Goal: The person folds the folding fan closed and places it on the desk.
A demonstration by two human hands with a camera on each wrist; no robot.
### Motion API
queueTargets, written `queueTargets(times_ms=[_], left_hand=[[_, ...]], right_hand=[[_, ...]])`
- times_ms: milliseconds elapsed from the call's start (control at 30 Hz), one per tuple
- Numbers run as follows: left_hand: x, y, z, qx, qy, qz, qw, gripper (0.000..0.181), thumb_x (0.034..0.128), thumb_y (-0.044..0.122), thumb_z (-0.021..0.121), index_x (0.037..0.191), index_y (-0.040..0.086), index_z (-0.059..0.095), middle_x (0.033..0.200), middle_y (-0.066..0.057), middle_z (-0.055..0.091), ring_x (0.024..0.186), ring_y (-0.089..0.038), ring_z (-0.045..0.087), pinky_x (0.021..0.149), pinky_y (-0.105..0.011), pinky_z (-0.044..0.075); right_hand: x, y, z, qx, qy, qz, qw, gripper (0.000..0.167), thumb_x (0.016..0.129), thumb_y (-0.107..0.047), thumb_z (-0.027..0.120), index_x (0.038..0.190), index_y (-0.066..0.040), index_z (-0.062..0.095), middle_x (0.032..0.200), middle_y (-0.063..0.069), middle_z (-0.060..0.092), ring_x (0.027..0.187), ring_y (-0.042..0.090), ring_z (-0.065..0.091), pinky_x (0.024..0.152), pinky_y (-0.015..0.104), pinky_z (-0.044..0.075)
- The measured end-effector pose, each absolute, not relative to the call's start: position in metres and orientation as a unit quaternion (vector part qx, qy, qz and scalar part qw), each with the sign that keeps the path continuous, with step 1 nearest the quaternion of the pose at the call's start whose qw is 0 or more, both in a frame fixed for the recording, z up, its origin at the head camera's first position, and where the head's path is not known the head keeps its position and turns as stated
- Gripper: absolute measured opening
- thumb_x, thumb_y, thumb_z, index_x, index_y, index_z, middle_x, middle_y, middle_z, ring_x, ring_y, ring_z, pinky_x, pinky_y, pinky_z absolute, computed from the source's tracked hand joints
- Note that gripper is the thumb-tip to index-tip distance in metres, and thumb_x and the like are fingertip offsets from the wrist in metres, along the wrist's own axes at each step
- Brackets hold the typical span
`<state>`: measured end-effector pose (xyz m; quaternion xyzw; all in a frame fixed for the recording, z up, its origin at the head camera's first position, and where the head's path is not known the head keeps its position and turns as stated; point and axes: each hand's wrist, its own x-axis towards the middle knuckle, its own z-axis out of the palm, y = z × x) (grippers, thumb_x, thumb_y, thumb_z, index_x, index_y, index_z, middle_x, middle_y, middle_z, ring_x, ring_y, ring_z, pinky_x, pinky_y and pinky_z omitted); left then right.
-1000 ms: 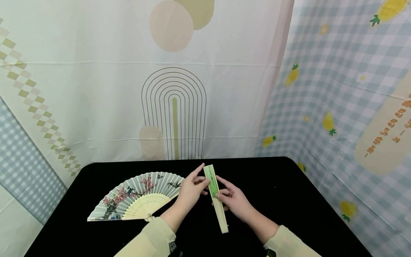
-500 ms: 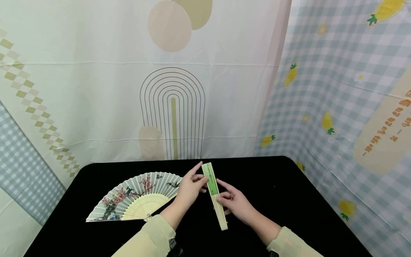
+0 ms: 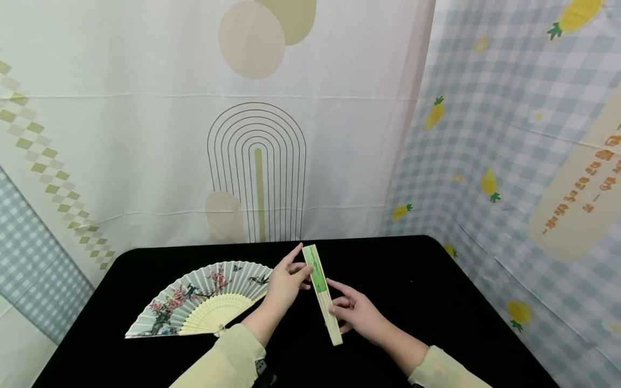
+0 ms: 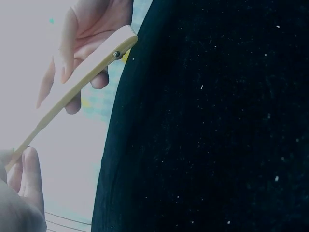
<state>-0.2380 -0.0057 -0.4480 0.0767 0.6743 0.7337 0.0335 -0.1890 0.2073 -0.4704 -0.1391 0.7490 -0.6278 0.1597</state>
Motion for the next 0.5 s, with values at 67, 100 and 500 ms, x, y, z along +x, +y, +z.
queueTargets(times_ms=[67, 100, 500], left_hand=[[-0.233, -0.005, -0.442, 0.079, 0.675, 0.732, 0.038, 0.066, 0.0964, 0.006, 0.065, 0.155, 0.019, 0.037, 0.112, -0.019, 0.068, 0.086, -0.025, 0.068, 0.071, -0.040, 0.061], [-0.231, -0.005, -0.439, 0.082, 0.674, 0.733, 0.041, 0.066, 0.0966, 0.004, 0.064, 0.155, 0.017, 0.036, 0.113, -0.020, 0.068, 0.086, -0.025, 0.068, 0.072, -0.041, 0.061], [-0.244, -0.004, -0.464, 0.096, 0.671, 0.731, 0.077, 0.068, 0.0972, 0.008, 0.064, 0.156, 0.025, 0.033, 0.118, -0.016, 0.067, 0.090, -0.021, 0.068, 0.071, -0.035, 0.061]], right_hand=[[-0.189, 0.207, -0.472, -0.140, 0.751, -0.626, 0.159, 0.066, 0.097, -0.011, 0.064, 0.156, -0.015, 0.033, 0.111, 0.020, 0.069, 0.087, 0.030, 0.071, 0.063, 0.045, 0.061], [-0.188, 0.207, -0.472, -0.140, 0.752, -0.624, 0.157, 0.066, 0.097, -0.011, 0.064, 0.156, -0.014, 0.033, 0.112, 0.020, 0.069, 0.087, 0.030, 0.071, 0.062, 0.044, 0.061], [-0.188, 0.207, -0.477, -0.118, 0.765, -0.615, 0.150, 0.064, 0.098, -0.012, 0.064, 0.155, -0.016, 0.035, 0.107, 0.014, 0.070, 0.085, 0.029, 0.070, 0.062, 0.044, 0.061]])
